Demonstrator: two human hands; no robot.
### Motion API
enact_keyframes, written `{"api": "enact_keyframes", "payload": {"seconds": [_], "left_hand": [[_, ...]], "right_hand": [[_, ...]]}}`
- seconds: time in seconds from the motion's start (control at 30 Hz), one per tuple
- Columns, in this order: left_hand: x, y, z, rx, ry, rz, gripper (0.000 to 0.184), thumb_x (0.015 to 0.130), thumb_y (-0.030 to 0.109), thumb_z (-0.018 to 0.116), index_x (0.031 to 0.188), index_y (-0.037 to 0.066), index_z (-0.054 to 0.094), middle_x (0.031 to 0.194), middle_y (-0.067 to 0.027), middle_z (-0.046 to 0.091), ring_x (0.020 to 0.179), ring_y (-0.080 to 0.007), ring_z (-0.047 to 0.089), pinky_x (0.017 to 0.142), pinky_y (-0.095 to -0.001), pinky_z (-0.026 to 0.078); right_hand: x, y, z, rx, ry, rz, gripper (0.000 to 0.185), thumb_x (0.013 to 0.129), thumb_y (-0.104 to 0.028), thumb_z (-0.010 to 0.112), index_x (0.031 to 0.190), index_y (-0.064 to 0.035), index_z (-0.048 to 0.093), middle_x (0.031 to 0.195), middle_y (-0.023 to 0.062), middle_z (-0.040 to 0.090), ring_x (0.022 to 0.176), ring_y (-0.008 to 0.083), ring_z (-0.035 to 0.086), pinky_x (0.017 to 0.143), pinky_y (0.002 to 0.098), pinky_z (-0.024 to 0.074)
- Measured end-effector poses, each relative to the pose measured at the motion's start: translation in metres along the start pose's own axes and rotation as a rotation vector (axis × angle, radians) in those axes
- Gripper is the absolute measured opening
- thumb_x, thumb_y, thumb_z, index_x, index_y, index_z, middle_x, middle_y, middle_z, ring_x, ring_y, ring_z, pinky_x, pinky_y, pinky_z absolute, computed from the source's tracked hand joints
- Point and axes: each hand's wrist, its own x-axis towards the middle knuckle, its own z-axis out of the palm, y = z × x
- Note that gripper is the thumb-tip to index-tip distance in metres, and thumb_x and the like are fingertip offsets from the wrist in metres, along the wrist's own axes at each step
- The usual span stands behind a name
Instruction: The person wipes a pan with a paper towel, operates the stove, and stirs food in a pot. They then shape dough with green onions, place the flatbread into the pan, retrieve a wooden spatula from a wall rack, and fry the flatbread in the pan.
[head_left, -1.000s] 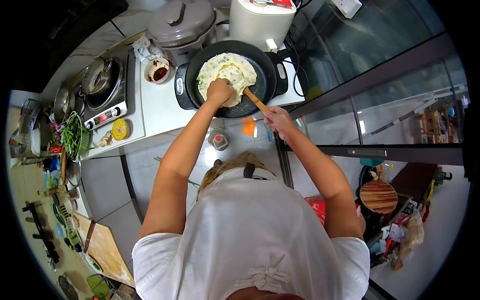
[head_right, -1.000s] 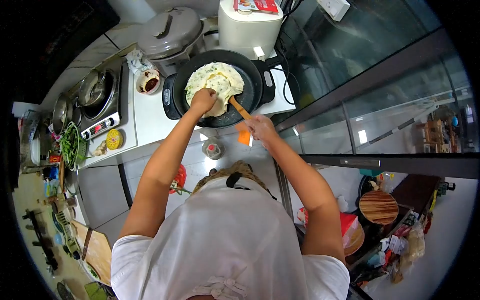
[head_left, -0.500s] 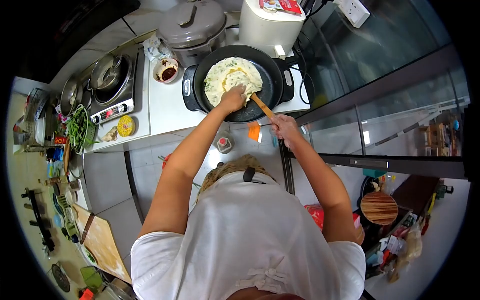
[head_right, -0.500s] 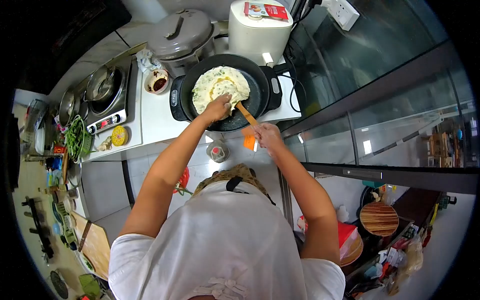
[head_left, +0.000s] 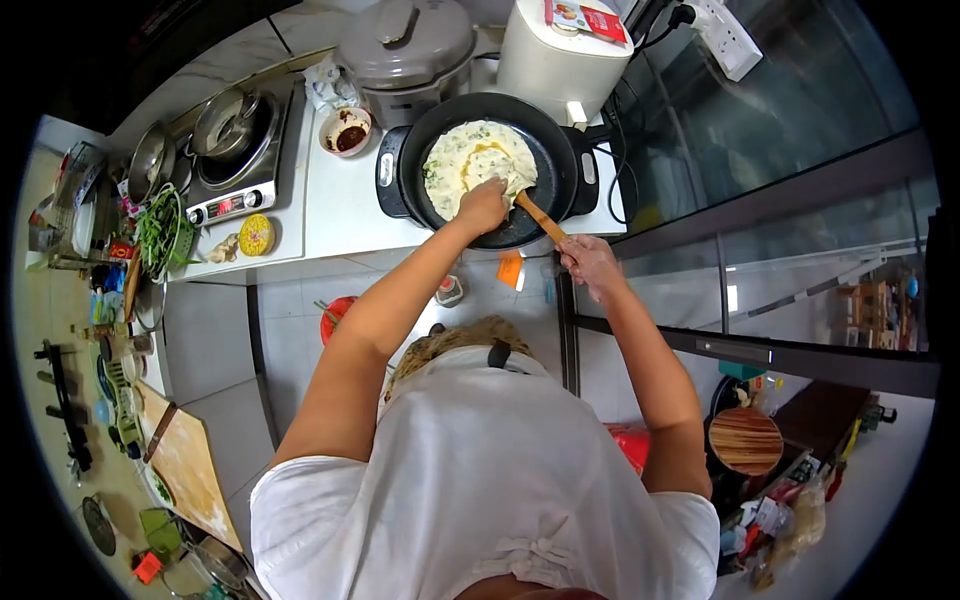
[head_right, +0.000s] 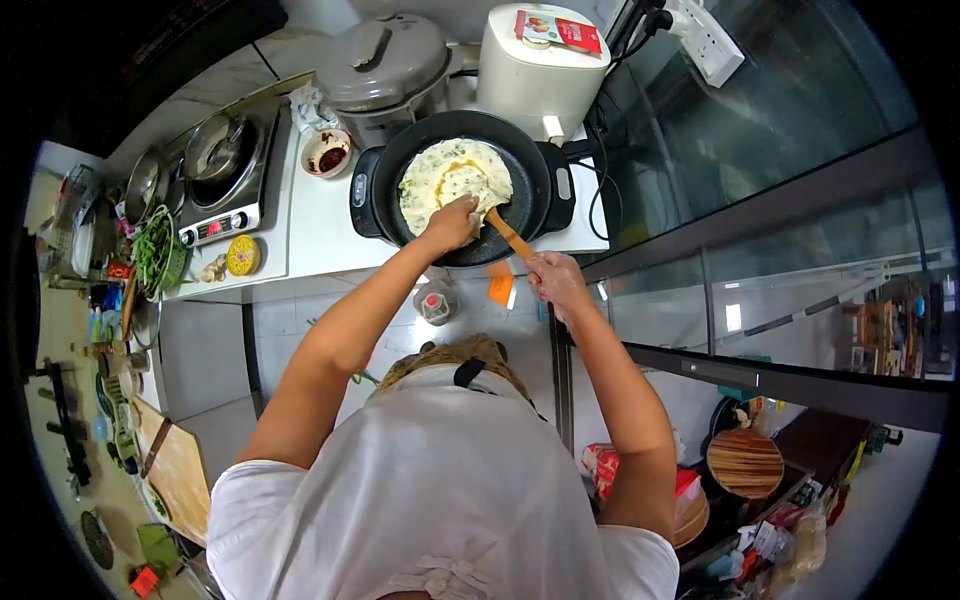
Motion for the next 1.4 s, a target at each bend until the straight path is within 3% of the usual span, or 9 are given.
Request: {"api": "enact_keyframes", "payload": {"seconds": [0.17, 0.27, 0.47, 0.6, 0.87, 0.97, 1.03, 1.17, 1.4], "left_hand": [[-0.003, 0.026, -0.005, 0.055, 0.009, 0.037, 0.034, 0.084, 0.021, 0.044, 0.110, 0.001, 0.056, 0.119, -0.0176, 0.054, 0.104, -0.0334, 0.054, 0.088, -0.0407, 0.044], [-0.002, 0.055, 0.005, 0.112, -0.101, -0.028, 0.033, 0.084, 0.021, 0.045, 0.108, 0.001, 0.056, 0.116, -0.0171, 0.055, 0.102, -0.0342, 0.055, 0.087, -0.0425, 0.045], [0.003, 0.034, 0.035, 0.027, 0.115, 0.038, 0.030, 0.083, 0.020, 0.045, 0.104, 0.001, 0.057, 0.110, -0.0156, 0.056, 0.098, -0.0337, 0.056, 0.085, -0.0434, 0.045], [0.012, 0.042, 0.022, 0.004, 0.026, -0.016, 0.032, 0.082, 0.021, 0.047, 0.103, -0.001, 0.057, 0.108, -0.0170, 0.058, 0.097, -0.0343, 0.057, 0.084, -0.0427, 0.046], [0.041, 0.122, -0.063, -0.339, -0.003, -0.134, 0.036, 0.085, 0.030, 0.046, 0.100, 0.001, 0.061, 0.102, -0.0205, 0.061, 0.095, -0.0351, 0.058, 0.084, -0.0426, 0.045], [0.021, 0.085, -0.106, -0.431, 0.098, 0.043, 0.032, 0.085, 0.029, 0.051, 0.095, 0.002, 0.064, 0.092, -0.0197, 0.063, 0.087, -0.0333, 0.061, 0.077, -0.0414, 0.047], [-0.013, 0.048, -0.131, -0.840, 0.139, -0.049, 0.032, 0.085, 0.027, 0.051, 0.095, -0.001, 0.063, 0.091, -0.0218, 0.062, 0.086, -0.0331, 0.061, 0.074, -0.0408, 0.046], [-0.050, -0.046, -0.138, -0.665, 0.380, -0.180, 0.051, 0.085, 0.031, 0.050, 0.121, -0.004, 0.050, 0.120, -0.0250, 0.052, 0.114, -0.0343, 0.050, 0.097, -0.0371, 0.037], [-0.122, -0.091, -0.152, -0.565, 0.503, -0.312, 0.044, 0.085, 0.026, 0.053, 0.120, 0.000, 0.052, 0.118, -0.0218, 0.055, 0.110, -0.0326, 0.051, 0.095, -0.0355, 0.038]], "right_hand": [[-0.021, -0.006, -0.020, 0.065, -0.033, -0.004, 0.016, 0.088, -0.019, 0.056, 0.083, -0.0034, 0.054, 0.056, -0.0022, 0.046, 0.039, 0.0043, 0.033, 0.037, 0.0206, 0.0242], [-0.030, -0.016, -0.041, -0.004, -0.015, 0.038, 0.016, 0.088, -0.019, 0.056, 0.084, -0.0035, 0.054, 0.056, -0.0021, 0.046, 0.039, 0.0039, 0.033, 0.037, 0.0204, 0.0241], [-0.014, -0.011, -0.054, -0.001, -0.051, 0.046, 0.016, 0.087, -0.018, 0.056, 0.087, -0.0027, 0.055, 0.057, -0.0016, 0.047, 0.039, 0.0036, 0.033, 0.036, 0.0192, 0.0240], [-0.010, -0.025, -0.059, 0.012, -0.068, 0.054, 0.016, 0.088, -0.018, 0.056, 0.087, -0.0023, 0.055, 0.057, -0.0012, 0.047, 0.038, 0.0034, 0.032, 0.035, 0.0186, 0.0230], [-0.061, -0.176, -0.049, -0.388, 0.005, -0.008, 0.017, 0.089, -0.017, 0.054, 0.084, -0.0014, 0.056, 0.055, -0.0022, 0.047, 0.039, 0.0022, 0.034, 0.032, 0.0177, 0.0233], [-0.071, -0.236, 0.024, -0.777, 0.004, -0.040, 0.022, 0.088, -0.018, 0.053, 0.074, -0.0027, 0.057, 0.053, -0.0025, 0.046, 0.038, 0.0041, 0.036, 0.032, 0.0213, 0.0257], [-0.050, -0.257, 0.077, -1.075, -0.094, -0.051, 0.021, 0.087, -0.017, 0.053, 0.073, -0.0016, 0.058, 0.054, -0.0019, 0.048, 0.038, 0.0049, 0.038, 0.032, 0.0218, 0.0282], [0.000, -0.223, 0.172, -1.229, -0.230, 0.054, 0.020, 0.086, -0.013, 0.053, 0.072, 0.0016, 0.057, 0.056, 0.0024, 0.050, 0.038, 0.0089, 0.042, 0.033, 0.0238, 0.0350], [0.001, -0.209, 0.207, -1.625, -0.289, -0.096, 0.025, 0.081, -0.017, 0.052, 0.072, 0.0055, 0.058, 0.055, 0.0063, 0.052, 0.043, 0.0154, 0.051, 0.036, 0.0291, 0.0411]]}}
